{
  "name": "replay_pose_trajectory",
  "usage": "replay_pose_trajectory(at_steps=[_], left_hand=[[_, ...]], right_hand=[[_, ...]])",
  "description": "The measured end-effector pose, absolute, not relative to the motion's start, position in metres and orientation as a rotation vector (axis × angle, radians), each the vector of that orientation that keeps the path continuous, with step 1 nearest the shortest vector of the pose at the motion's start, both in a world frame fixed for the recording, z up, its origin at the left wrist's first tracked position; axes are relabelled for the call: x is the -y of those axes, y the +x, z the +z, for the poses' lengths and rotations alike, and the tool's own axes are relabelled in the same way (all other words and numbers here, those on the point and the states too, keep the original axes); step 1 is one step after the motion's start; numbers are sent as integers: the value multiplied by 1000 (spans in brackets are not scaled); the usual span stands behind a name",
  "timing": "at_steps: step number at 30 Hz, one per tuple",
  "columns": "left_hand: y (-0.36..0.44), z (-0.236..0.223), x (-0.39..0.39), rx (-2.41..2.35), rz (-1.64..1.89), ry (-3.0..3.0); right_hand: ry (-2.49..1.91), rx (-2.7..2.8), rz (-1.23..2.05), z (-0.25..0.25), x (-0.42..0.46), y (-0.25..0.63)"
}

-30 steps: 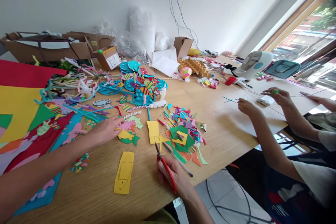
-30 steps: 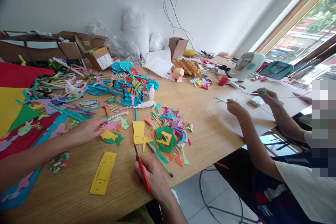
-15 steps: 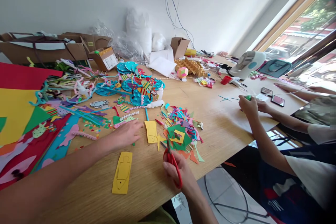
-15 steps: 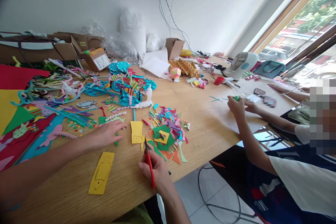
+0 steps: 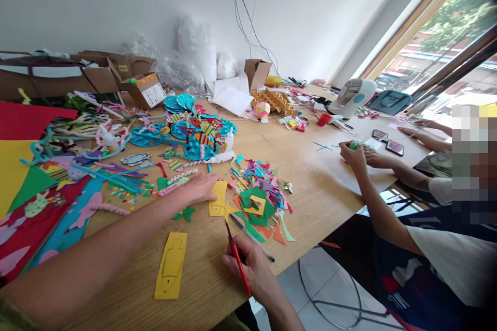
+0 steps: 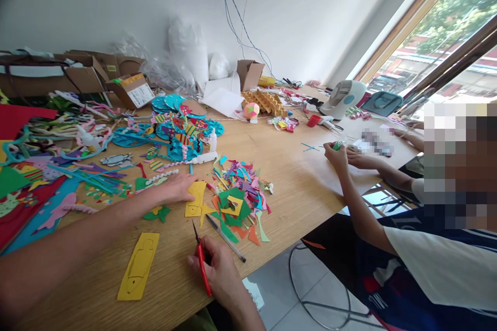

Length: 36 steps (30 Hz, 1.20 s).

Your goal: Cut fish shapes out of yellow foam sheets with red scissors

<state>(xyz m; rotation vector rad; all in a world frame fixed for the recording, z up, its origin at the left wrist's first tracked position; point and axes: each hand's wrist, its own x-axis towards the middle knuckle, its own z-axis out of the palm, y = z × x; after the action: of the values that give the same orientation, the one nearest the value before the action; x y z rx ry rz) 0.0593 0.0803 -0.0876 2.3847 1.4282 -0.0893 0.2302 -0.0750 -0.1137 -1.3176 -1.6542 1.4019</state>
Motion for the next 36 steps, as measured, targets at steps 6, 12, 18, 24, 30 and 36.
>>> replay_pose_trajectory(at_steps=[6, 12, 18, 24, 30, 36], left_hand=[[60, -78, -84, -1376, 18, 2213], [39, -42, -77, -1352, 267, 2093], [32, -24, -61, -1390, 472, 2005], [29, -7, -45, -1444, 875, 1820], [17, 11, -30, -1224, 1244, 1426], [4, 7, -24, -1216, 1199, 1499]], right_hand=[[-1319, 1577, 1411, -114, 76, 230], [-1314, 1387, 1503, -107, 67, 226], [-1296, 1273, 1512, -87, 45, 213], [-1390, 1459, 1427, -83, 20, 194], [-1598, 1498, 1123, -93, -1, 194], [-1602, 1313, 910, -73, 1, 211]])
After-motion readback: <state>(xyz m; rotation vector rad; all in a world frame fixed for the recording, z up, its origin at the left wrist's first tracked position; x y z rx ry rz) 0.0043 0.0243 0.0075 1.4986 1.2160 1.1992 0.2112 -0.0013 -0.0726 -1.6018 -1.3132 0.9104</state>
